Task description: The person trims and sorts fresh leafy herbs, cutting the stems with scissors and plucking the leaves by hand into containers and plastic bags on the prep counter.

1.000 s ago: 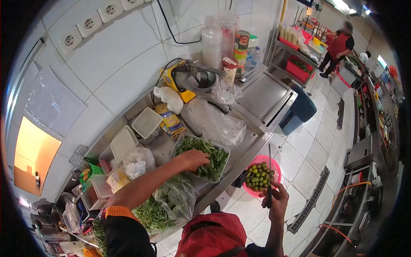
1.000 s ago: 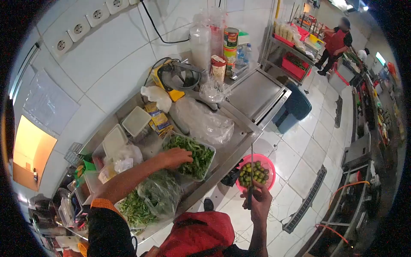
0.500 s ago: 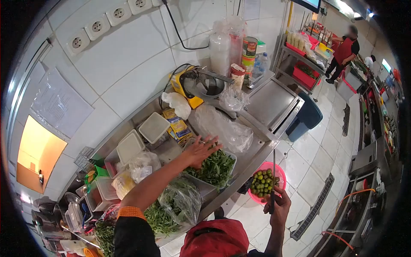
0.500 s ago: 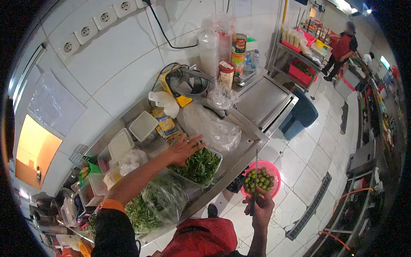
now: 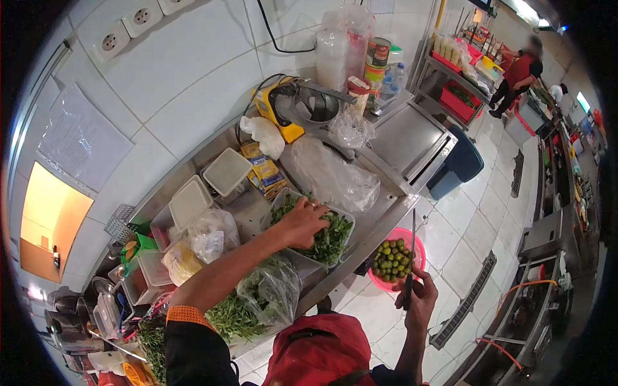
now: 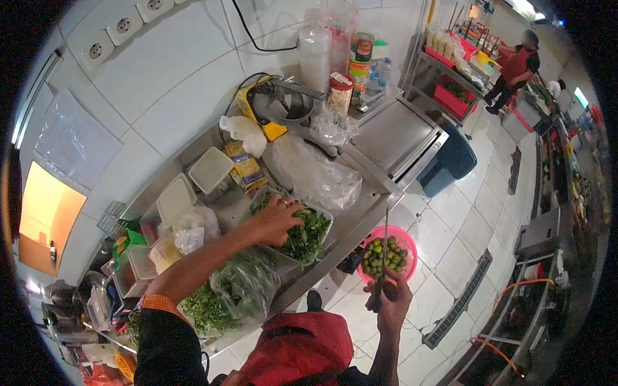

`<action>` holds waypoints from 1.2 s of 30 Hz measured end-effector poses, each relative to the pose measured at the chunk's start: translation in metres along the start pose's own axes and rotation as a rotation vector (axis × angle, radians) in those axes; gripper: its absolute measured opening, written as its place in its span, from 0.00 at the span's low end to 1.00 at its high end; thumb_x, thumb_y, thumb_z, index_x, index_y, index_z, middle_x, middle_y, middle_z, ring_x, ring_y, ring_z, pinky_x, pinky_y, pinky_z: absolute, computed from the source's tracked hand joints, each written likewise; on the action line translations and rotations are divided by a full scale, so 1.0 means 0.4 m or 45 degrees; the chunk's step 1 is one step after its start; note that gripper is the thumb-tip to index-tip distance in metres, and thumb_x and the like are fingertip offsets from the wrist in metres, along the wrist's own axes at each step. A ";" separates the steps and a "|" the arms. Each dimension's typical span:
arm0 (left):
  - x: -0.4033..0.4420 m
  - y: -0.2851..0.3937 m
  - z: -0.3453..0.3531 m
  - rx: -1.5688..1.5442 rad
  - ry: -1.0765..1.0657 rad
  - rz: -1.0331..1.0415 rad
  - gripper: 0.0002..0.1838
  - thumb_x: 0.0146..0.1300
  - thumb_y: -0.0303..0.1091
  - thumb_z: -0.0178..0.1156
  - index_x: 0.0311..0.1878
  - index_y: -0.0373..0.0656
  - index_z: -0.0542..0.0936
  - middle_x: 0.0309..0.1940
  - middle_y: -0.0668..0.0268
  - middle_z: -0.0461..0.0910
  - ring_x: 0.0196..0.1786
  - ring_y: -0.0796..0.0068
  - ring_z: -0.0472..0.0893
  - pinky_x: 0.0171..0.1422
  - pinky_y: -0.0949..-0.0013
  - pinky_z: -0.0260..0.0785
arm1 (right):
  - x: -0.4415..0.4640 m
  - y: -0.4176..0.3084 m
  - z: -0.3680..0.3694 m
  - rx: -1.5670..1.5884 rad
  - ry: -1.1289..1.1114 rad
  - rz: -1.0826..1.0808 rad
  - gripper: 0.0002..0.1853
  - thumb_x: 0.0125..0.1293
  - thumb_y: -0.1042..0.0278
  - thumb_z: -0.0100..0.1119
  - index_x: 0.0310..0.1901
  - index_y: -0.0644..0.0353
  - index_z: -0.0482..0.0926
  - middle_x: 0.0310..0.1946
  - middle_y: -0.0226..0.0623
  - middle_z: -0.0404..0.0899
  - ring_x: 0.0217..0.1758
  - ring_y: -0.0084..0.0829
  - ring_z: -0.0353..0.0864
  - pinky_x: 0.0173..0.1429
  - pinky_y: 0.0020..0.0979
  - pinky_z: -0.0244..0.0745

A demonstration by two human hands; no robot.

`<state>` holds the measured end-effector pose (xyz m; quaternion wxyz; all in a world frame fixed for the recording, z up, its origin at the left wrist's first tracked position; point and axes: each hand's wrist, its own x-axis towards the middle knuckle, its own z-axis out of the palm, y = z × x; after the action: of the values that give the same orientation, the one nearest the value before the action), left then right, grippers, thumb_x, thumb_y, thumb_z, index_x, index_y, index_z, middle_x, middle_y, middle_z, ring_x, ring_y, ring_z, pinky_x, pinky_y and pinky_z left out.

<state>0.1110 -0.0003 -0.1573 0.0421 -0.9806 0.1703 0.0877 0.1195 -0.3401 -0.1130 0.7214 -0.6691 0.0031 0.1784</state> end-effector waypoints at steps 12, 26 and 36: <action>0.043 0.063 0.010 -0.756 0.097 -0.489 0.13 0.59 0.37 0.60 0.45 0.45 0.77 0.44 0.63 0.74 0.50 0.63 0.75 0.58 0.53 0.63 | -0.020 0.001 -0.018 0.003 0.041 -0.024 0.23 0.60 0.68 0.66 0.54 0.68 0.72 0.22 0.43 0.81 0.12 0.20 0.70 0.15 0.20 0.61; 0.019 0.090 0.104 -0.335 -0.136 -0.485 0.35 0.59 0.39 0.62 0.68 0.44 0.61 0.67 0.46 0.54 0.70 0.38 0.56 0.63 0.34 0.61 | -0.034 0.018 -0.036 -0.013 0.019 -0.011 0.22 0.60 0.69 0.65 0.54 0.66 0.72 0.22 0.41 0.81 0.14 0.22 0.74 0.16 0.22 0.66; -0.016 0.053 -0.016 -0.608 -0.264 -0.394 0.33 0.63 0.43 0.58 0.69 0.49 0.61 0.73 0.54 0.46 0.74 0.41 0.49 0.72 0.37 0.48 | -0.028 0.028 -0.010 -0.021 -0.101 -0.012 0.22 0.61 0.71 0.64 0.55 0.65 0.71 0.28 0.41 0.81 0.20 0.25 0.78 0.18 0.23 0.69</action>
<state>0.0988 -0.0188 -0.1509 -0.1596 -0.9628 -0.0117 0.2176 0.1070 -0.3463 -0.1214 0.7163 -0.6675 -0.0301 0.2012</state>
